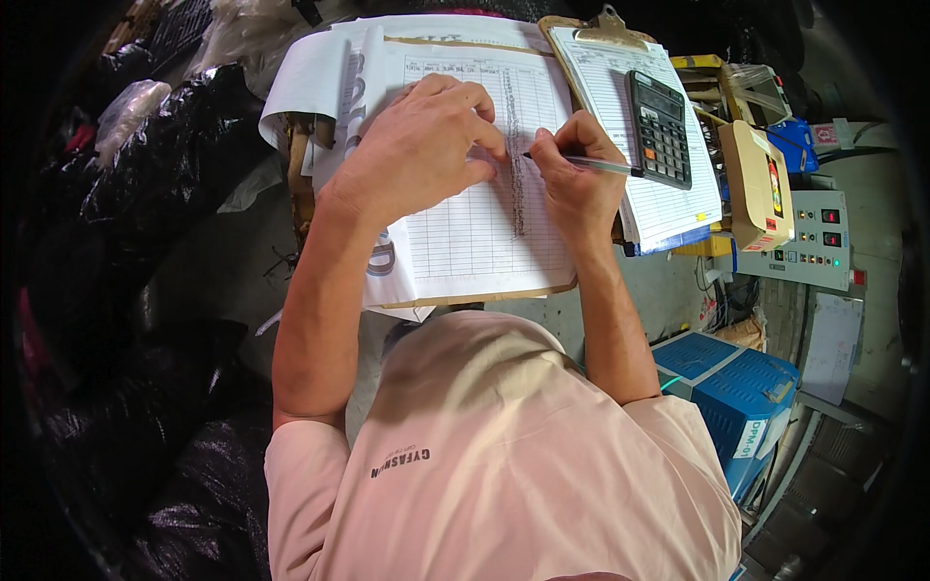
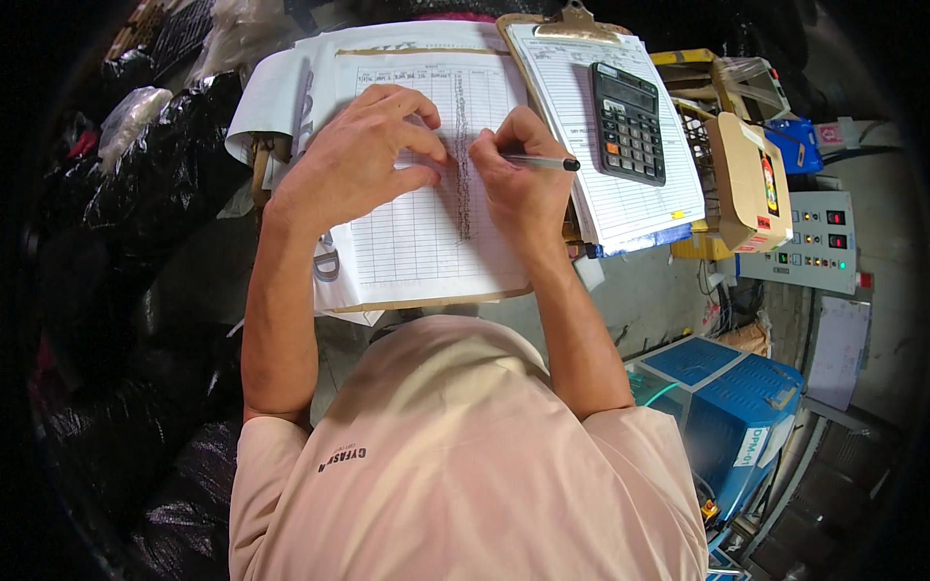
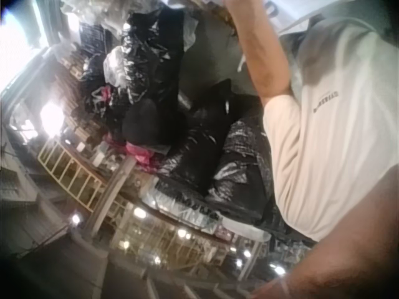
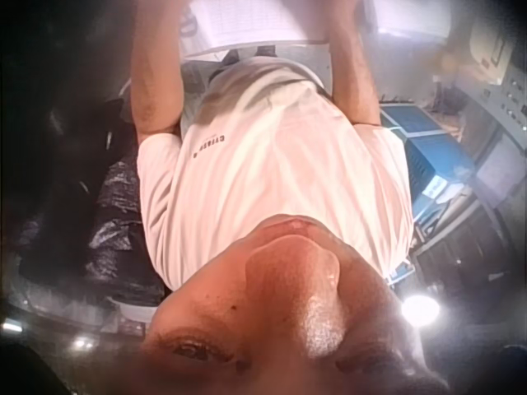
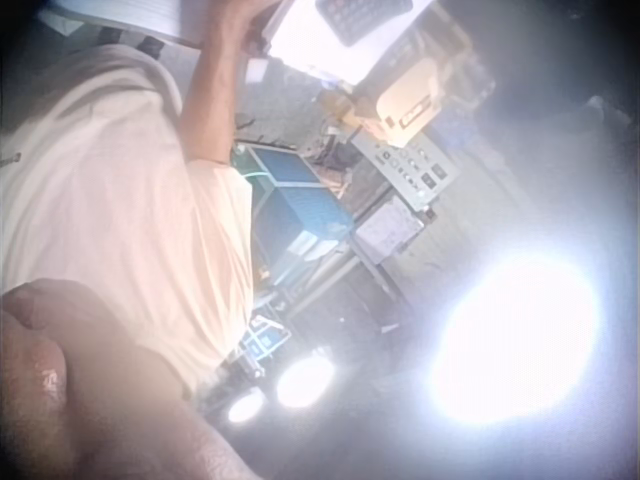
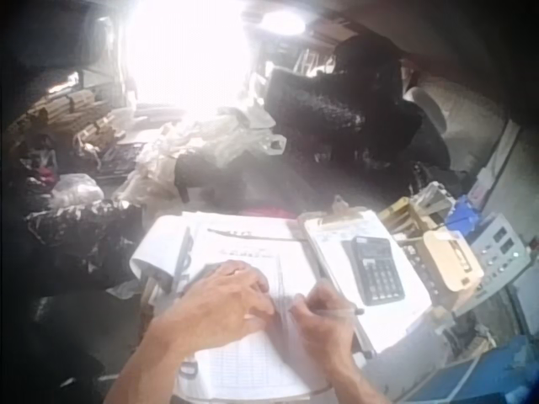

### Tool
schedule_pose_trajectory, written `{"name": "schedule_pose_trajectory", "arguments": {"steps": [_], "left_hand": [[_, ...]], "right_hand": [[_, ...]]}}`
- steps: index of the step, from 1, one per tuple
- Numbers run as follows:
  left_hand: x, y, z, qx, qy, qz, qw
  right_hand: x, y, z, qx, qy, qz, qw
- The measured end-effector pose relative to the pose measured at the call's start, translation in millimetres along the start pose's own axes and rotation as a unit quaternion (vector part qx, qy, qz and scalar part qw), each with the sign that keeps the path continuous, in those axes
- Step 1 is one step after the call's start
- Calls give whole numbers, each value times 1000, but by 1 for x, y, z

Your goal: The person records data on a clipboard using a calculator and pen, then pours a white granular substance from a container into a blue industrial machine. The person also adjusts a purple component on the machine and moves a black mesh bag.

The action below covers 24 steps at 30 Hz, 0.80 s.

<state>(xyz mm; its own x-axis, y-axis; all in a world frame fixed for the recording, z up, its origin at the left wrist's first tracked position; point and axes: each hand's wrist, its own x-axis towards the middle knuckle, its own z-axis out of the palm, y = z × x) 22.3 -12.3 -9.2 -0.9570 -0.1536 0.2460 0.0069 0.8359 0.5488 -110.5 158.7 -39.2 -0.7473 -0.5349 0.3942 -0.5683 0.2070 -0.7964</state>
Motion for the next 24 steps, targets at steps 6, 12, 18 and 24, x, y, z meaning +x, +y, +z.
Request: {"name": "schedule_pose_trajectory", "arguments": {"steps": [6, 12, 18, 24], "left_hand": [[1, -5, -1, 2, 14, 15, 1000], [-10, 15, -51, -51, 190, 21, 980], [-75, 62, -87, -44, 229, 25, 972], [-96, 110, -37, -356, -17, 203, 912]], "right_hand": [[18, -22, -7, 92, 6, 148, 985], [55, -29, 2, -30, -170, 94, 980], [41, -40, -20, -202, -117, 60, 970], [-47, -59, -150, -20, -73, 124, 989]]}}
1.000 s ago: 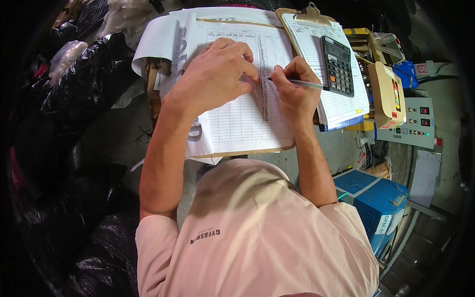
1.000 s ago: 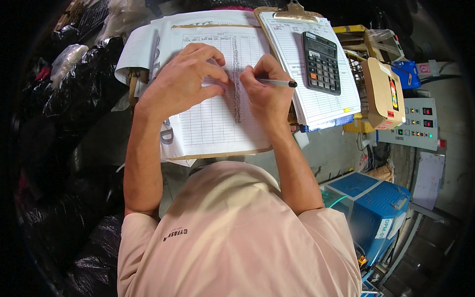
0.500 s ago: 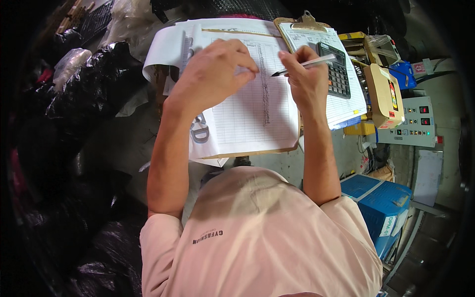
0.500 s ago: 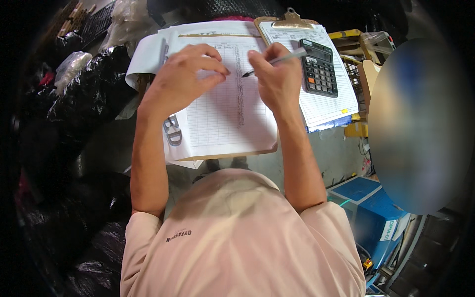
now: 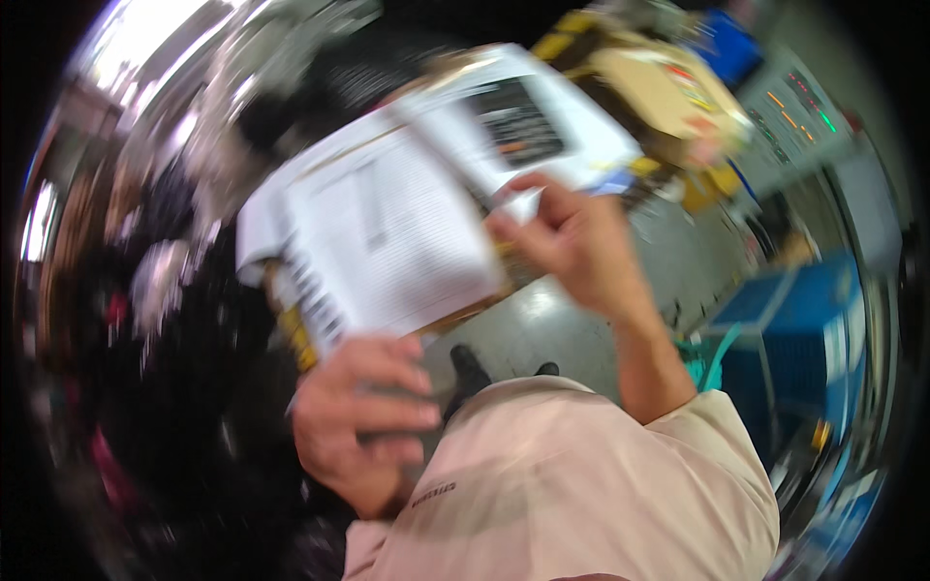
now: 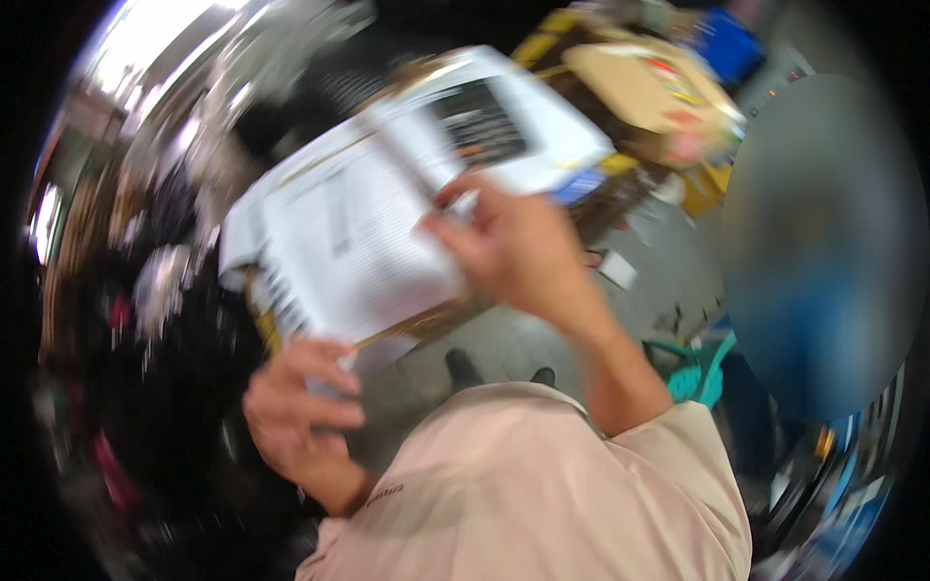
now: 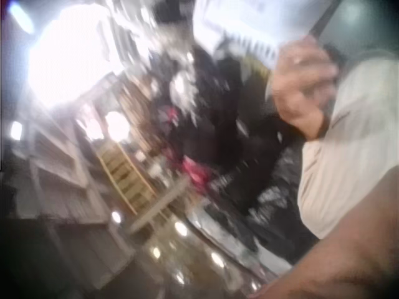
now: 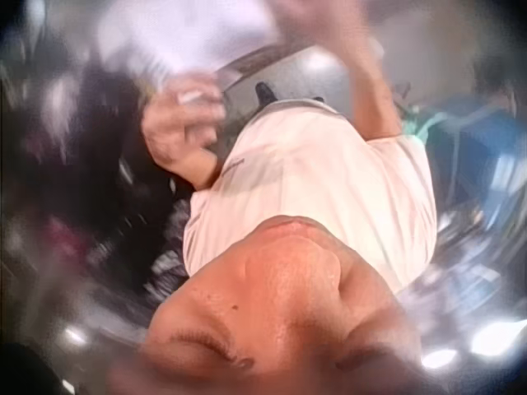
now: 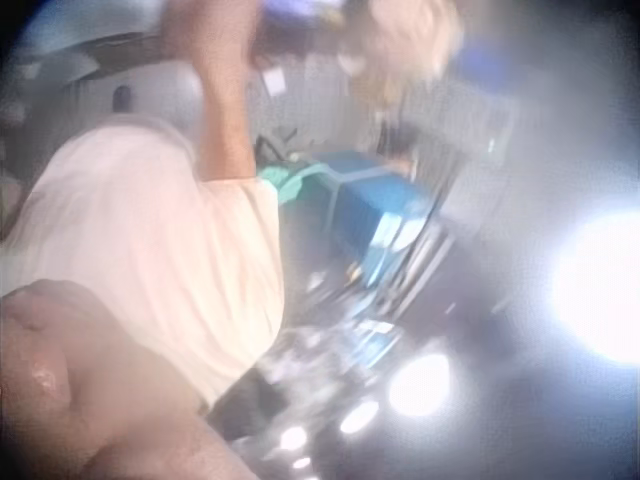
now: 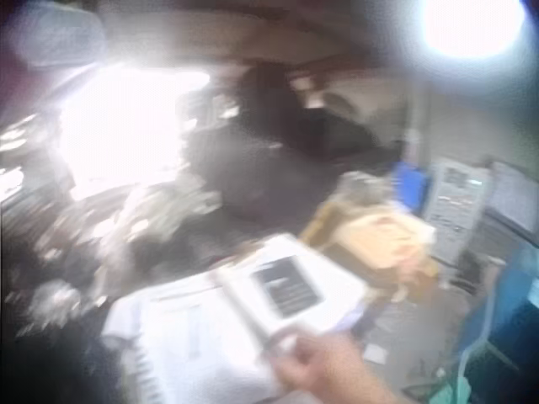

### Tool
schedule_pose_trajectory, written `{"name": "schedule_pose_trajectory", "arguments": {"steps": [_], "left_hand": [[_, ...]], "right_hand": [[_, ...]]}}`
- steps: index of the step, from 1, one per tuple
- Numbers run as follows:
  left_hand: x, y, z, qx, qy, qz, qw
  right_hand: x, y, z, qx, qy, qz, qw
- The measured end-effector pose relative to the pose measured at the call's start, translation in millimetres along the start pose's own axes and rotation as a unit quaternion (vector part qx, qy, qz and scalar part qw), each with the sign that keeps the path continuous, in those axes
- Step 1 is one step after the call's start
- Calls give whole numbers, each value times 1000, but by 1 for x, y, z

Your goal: The person records data on a clipboard using a calculator and pen, then pours a white granular substance from a container into a blue industrial machine. The person also adjusts a purple component on the machine and moves a black mesh bag.

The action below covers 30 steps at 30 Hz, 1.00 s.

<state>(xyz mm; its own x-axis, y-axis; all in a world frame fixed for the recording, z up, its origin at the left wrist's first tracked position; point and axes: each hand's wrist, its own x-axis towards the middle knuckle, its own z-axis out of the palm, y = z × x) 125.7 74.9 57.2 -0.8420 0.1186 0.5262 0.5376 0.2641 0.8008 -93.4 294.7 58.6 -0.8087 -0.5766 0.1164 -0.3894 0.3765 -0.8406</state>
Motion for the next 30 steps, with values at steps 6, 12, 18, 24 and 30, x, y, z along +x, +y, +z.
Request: {"name": "schedule_pose_trajectory", "arguments": {"steps": [6, 12, 18, 24, 30], "left_hand": [[79, -48, 197, -158, -368, -144, 905], [138, -76, 424, -37, -507, -177, 843], [174, -51, 641, 20, -671, -61, 738], [181, -12, 802, -23, -789, 59, 611], [169, 8, 948, -77, -850, 99, 512]], "right_hand": [[-181, 102, -91, 121, 13, 44, 992], [-421, 240, -177, 17, 220, 280, 934], [-618, 264, -246, 116, 503, 481, 708], [-729, 317, -215, -51, 595, 607, 525], [-782, 352, -180, 61, 421, 740, 520]]}}
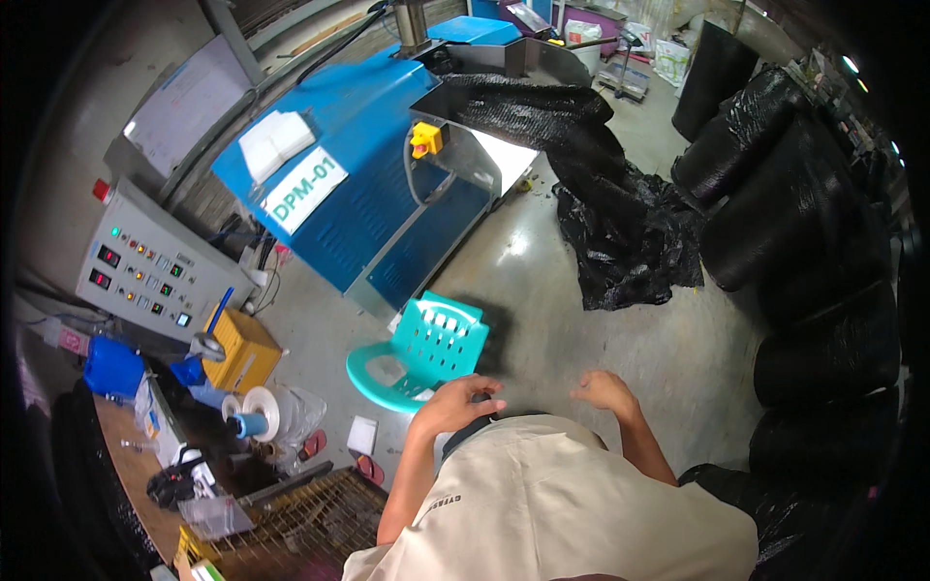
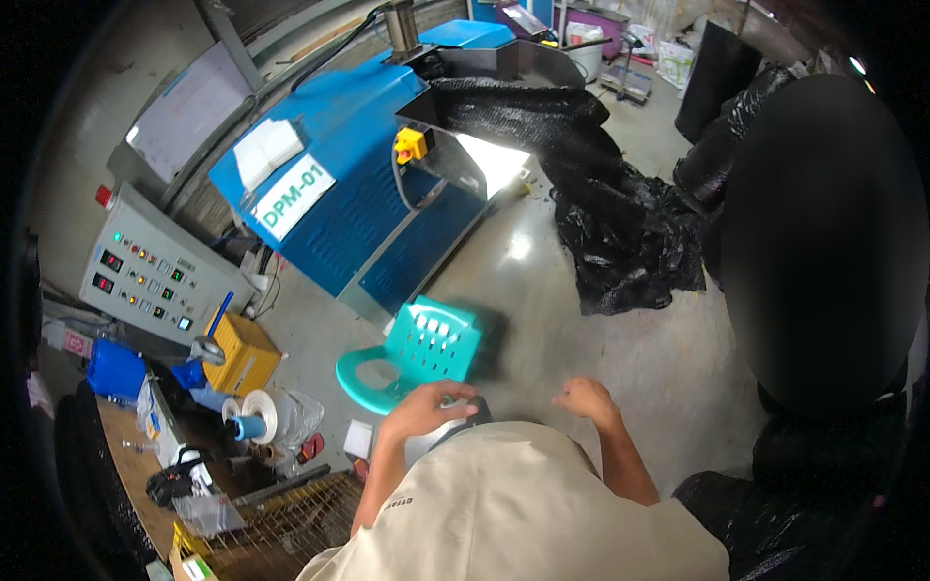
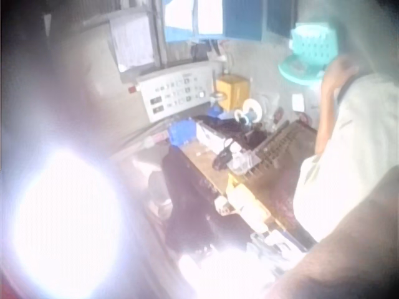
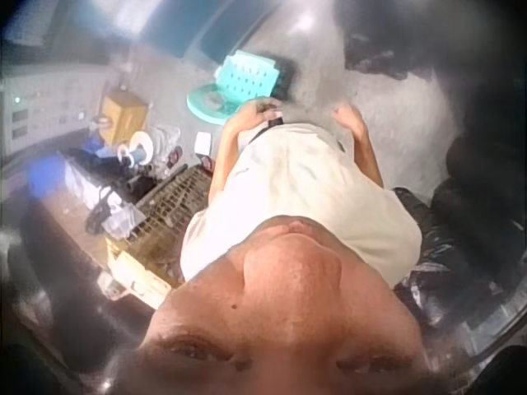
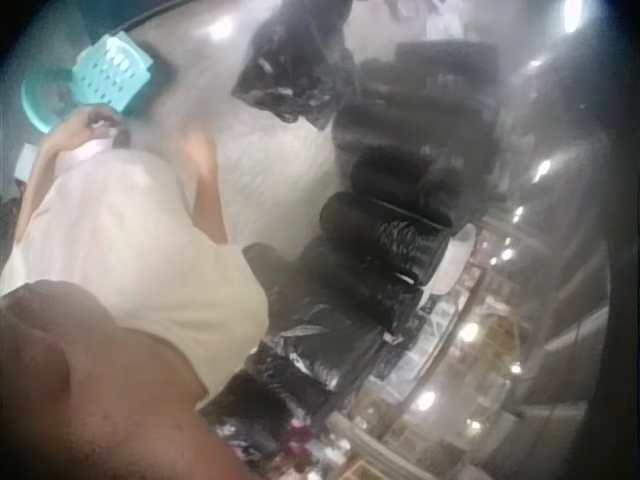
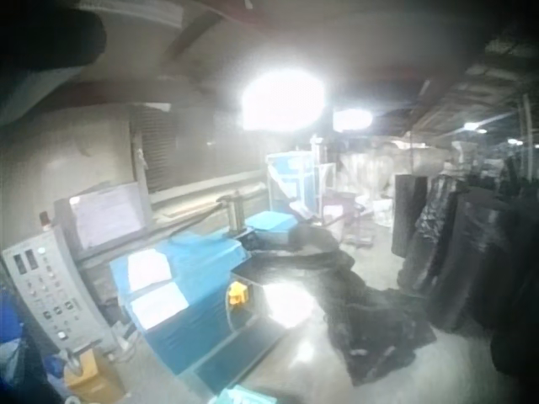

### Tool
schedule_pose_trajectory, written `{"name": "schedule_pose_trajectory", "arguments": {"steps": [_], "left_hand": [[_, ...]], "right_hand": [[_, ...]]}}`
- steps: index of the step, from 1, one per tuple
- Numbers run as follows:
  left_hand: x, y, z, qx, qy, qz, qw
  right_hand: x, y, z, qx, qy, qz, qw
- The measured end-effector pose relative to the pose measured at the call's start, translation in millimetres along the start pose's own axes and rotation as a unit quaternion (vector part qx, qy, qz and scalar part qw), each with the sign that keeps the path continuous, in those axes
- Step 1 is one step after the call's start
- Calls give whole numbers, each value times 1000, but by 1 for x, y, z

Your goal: The person records data on a clipboard using a calculator and pen, then pours a white granular substance from a container into a blue industrial machine. The person also adjusts a purple component on the machine and moves a black mesh bag.

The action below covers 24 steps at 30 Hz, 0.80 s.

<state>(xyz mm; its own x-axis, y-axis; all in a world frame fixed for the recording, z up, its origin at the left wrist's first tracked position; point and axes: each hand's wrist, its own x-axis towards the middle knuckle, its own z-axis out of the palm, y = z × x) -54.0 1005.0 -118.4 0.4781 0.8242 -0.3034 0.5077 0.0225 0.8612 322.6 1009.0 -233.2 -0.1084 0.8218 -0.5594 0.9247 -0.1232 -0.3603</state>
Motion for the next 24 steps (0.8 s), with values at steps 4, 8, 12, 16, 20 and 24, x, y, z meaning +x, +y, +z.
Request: {"name": "schedule_pose_trajectory", "arguments": {"steps": [4, 8, 12, 16, 20, 24], "left_hand": [[95, -13, -8, -35, -108, 35, 993], [175, 11, -14, -79, -201, 61, 975], [257, 40, -21, -13, -239, 69, 968], [366, 47, -11, -45, -252, 37, 966], [460, 54, -14, -152, -178, 37, 972], [506, 88, -46, -174, -21, -3, 985]], "right_hand": [[25, 2, -25, 84, 23, 47, 995], [79, 38, -32, 138, 40, 39, 989], [141, 71, -56, 93, -36, 76, 992], [213, 123, -109, 99, -26, 47, 994], [296, 164, -199, 62, 11, 45, 997], [390, 179, -289, 56, 137, -41, 988]]}}
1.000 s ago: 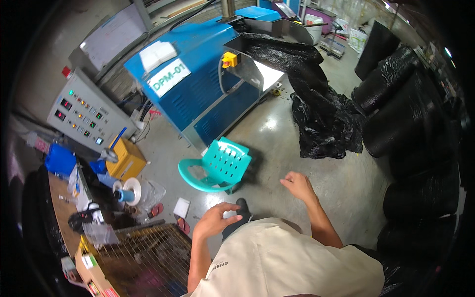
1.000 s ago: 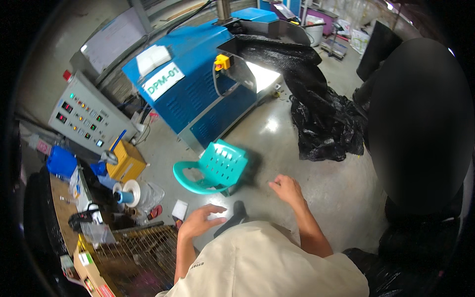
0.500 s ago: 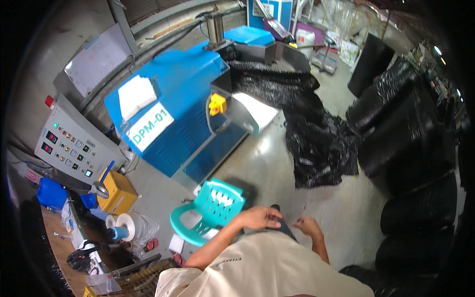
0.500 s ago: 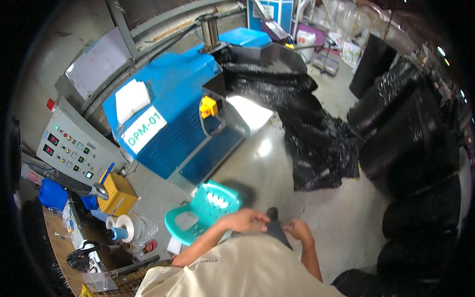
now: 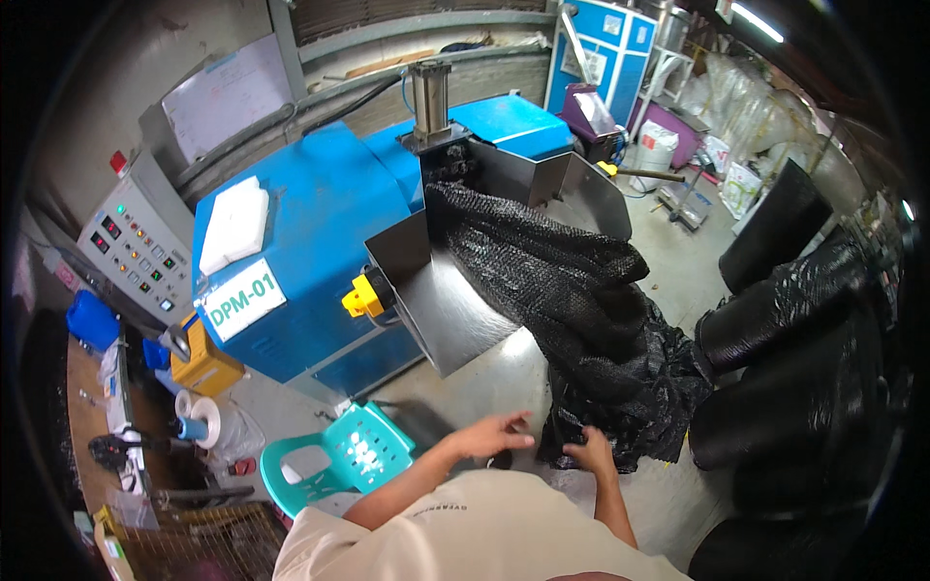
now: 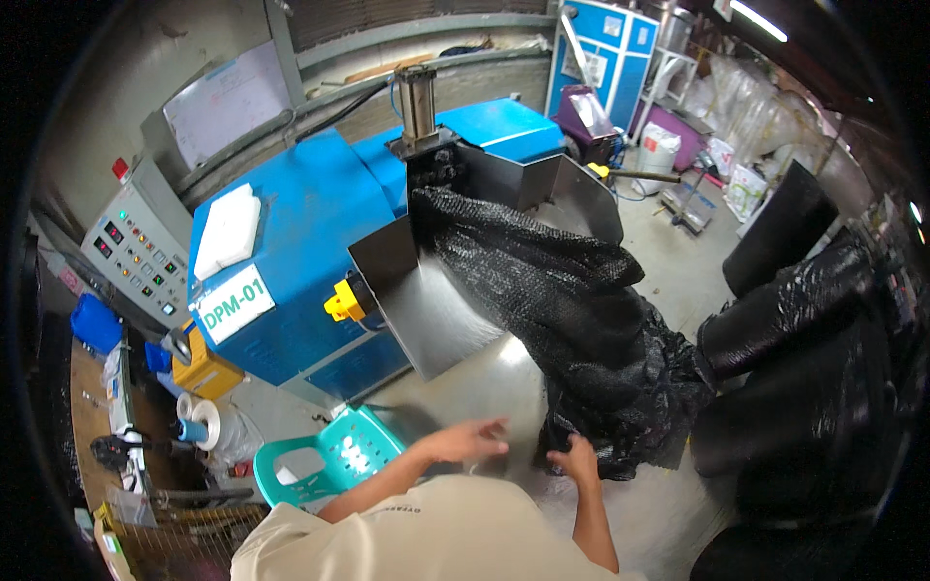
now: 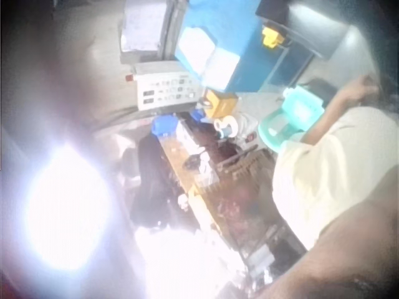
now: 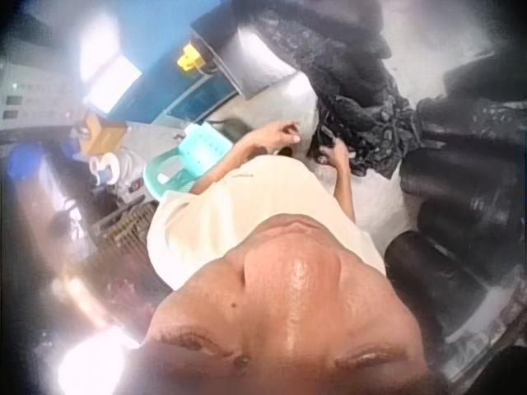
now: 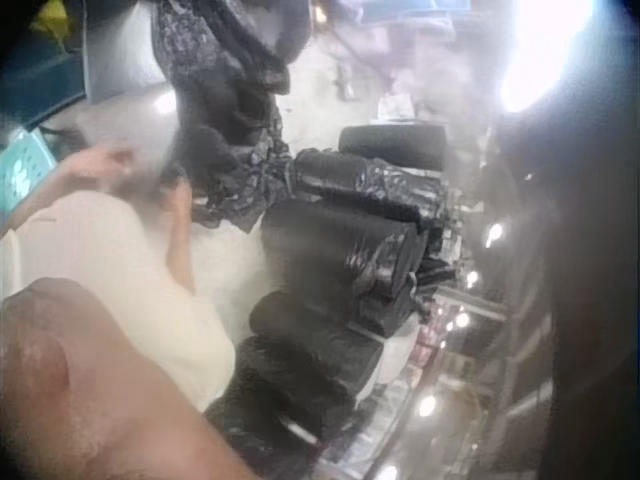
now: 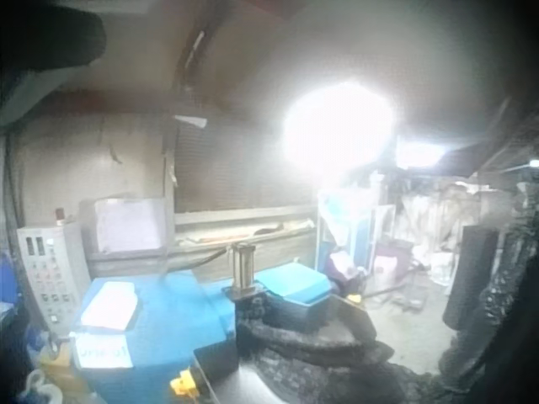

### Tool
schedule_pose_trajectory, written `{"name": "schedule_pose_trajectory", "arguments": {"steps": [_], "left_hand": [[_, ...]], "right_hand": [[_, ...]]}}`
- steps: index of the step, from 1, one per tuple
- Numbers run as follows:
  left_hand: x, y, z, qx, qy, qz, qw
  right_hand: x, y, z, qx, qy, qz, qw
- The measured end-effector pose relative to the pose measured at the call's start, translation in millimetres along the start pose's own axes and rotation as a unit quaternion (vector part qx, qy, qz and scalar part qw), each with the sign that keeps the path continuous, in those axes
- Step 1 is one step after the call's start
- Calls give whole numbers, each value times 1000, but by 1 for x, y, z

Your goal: The person records data on a clipboard using a calculator and pen, then pours a white granular substance from a container into a blue industrial machine. The person also adjusts a purple component on the machine and moves a black mesh bag.

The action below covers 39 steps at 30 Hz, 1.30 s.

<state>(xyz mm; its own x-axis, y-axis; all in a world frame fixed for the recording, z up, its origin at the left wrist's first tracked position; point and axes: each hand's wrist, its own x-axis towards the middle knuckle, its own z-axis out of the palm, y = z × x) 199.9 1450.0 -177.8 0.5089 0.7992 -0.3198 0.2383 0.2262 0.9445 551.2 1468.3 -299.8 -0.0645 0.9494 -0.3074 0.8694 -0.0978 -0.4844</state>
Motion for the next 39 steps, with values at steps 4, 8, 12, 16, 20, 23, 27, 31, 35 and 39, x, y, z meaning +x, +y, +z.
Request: {"name": "schedule_pose_trajectory", "arguments": {"steps": [4, 8, 12, 16, 20, 23, 27, 31, 35, 39], "left_hand": [[57, -2, -31, -199, 136, -64, 968], [129, -10, -84, -365, 317, -99, 870], [221, -10, -141, -444, 447, -119, 767], [324, 32, -215, -521, 435, -74, 730], [392, 66, -283, -528, 417, 56, 738], [374, 51, -295, -491, 426, 106, 753], [310, -1, -273, -137, 595, -110, 784], [302, -69, -246, 168, 659, -101, 726], [317, -81, -231, 227, 712, -147, 648], [321, -84, -219, 198, 719, -196, 636]], "right_hand": [[118, -23, -42, 12, 60, -33, 998], [213, -88, -69, 37, 191, -108, 975], [279, -130, -88, 1, 212, -107, 971], [339, -156, -103, -37, 112, -101, 988], [394, -174, -93, -57, 22, -187, 980], [397, -232, -136, -141, -149, -183, 962], [424, -290, -170, -108, -359, -350, 859], [403, -466, -174, -15, -326, -555, 765], [371, -620, -102, 59, -213, -761, 610], [278, -747, 11, 77, -177, -829, 524]]}}
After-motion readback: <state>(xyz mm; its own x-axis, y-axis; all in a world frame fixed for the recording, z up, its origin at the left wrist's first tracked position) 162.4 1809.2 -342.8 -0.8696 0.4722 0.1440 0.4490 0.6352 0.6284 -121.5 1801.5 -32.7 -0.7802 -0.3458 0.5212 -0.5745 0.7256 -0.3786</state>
